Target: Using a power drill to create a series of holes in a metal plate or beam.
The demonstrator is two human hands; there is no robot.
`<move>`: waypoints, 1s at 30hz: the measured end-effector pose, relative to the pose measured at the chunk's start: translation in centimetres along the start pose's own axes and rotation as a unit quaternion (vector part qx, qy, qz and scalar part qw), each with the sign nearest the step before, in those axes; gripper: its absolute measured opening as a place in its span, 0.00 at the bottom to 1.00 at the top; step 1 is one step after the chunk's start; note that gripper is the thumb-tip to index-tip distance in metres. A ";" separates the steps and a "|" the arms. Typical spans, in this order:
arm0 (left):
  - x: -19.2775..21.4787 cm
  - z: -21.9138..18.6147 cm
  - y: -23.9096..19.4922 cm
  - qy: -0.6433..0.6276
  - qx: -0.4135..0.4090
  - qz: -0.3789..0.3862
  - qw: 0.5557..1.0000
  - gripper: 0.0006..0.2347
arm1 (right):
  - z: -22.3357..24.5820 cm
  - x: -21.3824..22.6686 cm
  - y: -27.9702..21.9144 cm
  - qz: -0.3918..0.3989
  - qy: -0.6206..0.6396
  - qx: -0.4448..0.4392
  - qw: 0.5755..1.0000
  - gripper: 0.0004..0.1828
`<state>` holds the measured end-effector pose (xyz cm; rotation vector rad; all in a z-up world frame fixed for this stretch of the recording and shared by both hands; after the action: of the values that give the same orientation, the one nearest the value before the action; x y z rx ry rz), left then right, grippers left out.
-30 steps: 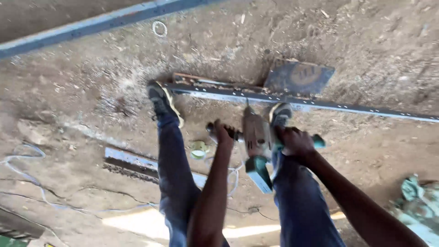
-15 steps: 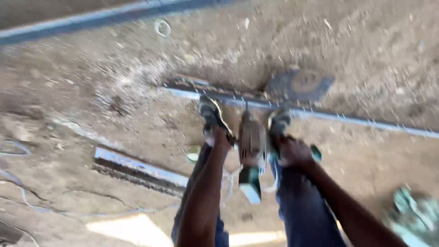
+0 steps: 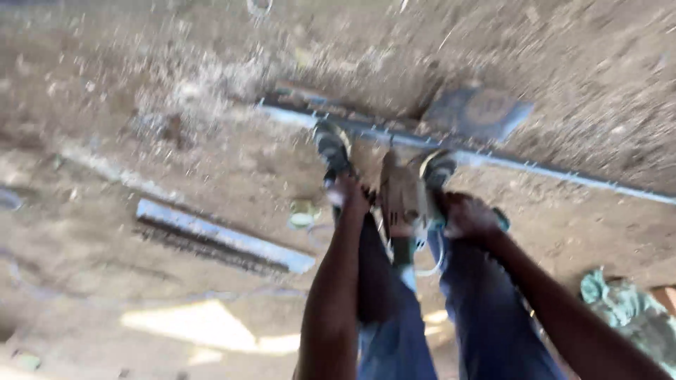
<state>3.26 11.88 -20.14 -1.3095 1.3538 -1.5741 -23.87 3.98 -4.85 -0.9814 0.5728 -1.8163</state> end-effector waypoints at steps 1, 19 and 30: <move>-1.2 1.3 -2.6 -0.161 0.081 0.004 0.984 0.14 | 2.7 1.6 -0.4 0.008 -0.030 -0.031 0.999 0.42; 4.7 3.1 -2.2 -0.861 0.397 -0.030 0.316 0.12 | 2.8 4.9 0.7 0.057 -0.081 -0.105 0.990 0.38; 4.2 2.7 -2.3 -0.854 0.479 -0.136 0.150 0.11 | 1.0 4.8 0.5 0.087 -0.040 -0.102 0.990 0.44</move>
<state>4.96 7.77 -16.94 -1.1357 -1.2873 0.0997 -23.83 -0.48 -2.83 -1.0998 0.7807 -1.5795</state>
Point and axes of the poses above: each hand's wrist, its own y-axis towards the middle knuckle, its own x-axis out of the back of the hand, z = x × y, the point moved 6 cm from there along y, towards the middle knuckle, and after that the axes turned 4 degrees about -z, right-handed, at the moved point
